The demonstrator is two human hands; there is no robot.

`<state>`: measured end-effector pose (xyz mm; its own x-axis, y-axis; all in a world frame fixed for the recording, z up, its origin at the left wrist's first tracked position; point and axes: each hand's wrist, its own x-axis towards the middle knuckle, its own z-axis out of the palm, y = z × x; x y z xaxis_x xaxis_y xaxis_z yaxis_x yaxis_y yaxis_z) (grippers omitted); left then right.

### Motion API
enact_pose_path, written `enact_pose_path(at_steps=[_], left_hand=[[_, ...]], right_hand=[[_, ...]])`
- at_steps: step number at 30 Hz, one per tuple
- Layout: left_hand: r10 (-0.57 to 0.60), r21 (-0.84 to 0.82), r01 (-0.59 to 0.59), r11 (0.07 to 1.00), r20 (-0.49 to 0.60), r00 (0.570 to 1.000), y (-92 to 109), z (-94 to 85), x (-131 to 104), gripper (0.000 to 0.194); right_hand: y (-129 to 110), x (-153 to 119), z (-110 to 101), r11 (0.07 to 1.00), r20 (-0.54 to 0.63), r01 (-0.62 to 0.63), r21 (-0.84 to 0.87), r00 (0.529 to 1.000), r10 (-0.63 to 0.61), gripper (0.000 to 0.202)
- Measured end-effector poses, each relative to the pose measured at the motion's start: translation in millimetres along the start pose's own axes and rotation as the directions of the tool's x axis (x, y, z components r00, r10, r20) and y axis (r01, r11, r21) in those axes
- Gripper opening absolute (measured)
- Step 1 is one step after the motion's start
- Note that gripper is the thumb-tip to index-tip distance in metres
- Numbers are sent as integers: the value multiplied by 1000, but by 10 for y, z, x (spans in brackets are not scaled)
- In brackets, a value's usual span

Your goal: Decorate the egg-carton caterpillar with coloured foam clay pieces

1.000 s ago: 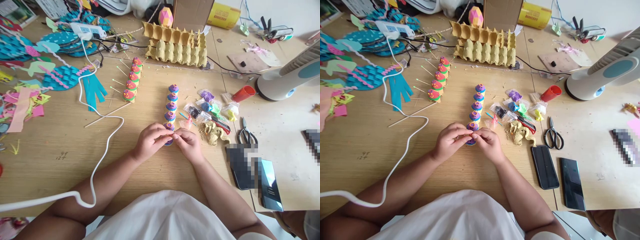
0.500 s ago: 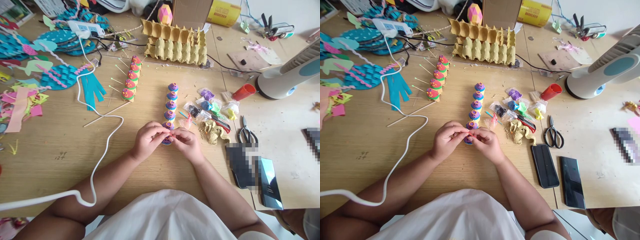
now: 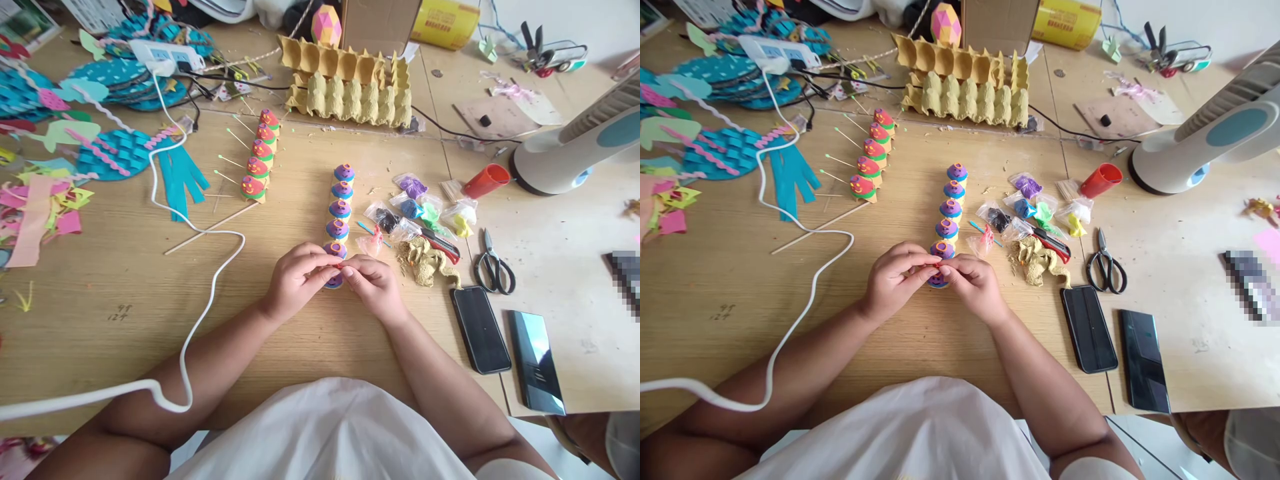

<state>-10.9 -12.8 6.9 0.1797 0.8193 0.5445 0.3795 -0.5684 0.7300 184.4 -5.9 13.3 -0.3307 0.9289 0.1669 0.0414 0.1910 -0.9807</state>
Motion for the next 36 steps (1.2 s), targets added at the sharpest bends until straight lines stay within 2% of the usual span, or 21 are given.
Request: enact_pose_path(at_steps=[5, 8, 12, 16, 20, 26, 32, 36], left_hand=[[51, 11, -51, 999, 2, 999, -21, 2, -4, 14], [42, -15, -42, 999, 5, 999, -15, 4, -9, 12], [-75, -89, 72, 993, -26, 997, 0, 9, -8, 7], [-257, -259, 240, 936, -36, 966, -11, 18, -10, 18], [-405, -390, 373, 842, 0, 914, -38, 22, -24, 25], [-442, -407, 419, 811, 41, 896, -34, 15, -20, 36], [-507, -471, 468, 748, 50, 861, -31, 58, 5, 34], [-511, -475, 479, 739, 69, 857, -65, 71, -10, 31]], right_hand=[[-8, 4, 2, 999, 23, 13, -35, 1000, -13, 43], [2, 1, 6, 999, 19, 25, -22, 1000, -24, 39], [43, -13, 21, 997, -45, -44, 62, 998, 47, 23], [76, -17, 43, 960, -106, -152, 235, 978, 181, 30], [57, -2, 53, 940, -139, -161, 302, 968, 210, 34], [44, 4, 45, 926, -108, -196, 322, 964, 242, 43], [95, 1, 24, 915, -116, -214, 342, 957, 267, 43], [137, 8, 10, 894, -104, -247, 374, 946, 306, 39]])
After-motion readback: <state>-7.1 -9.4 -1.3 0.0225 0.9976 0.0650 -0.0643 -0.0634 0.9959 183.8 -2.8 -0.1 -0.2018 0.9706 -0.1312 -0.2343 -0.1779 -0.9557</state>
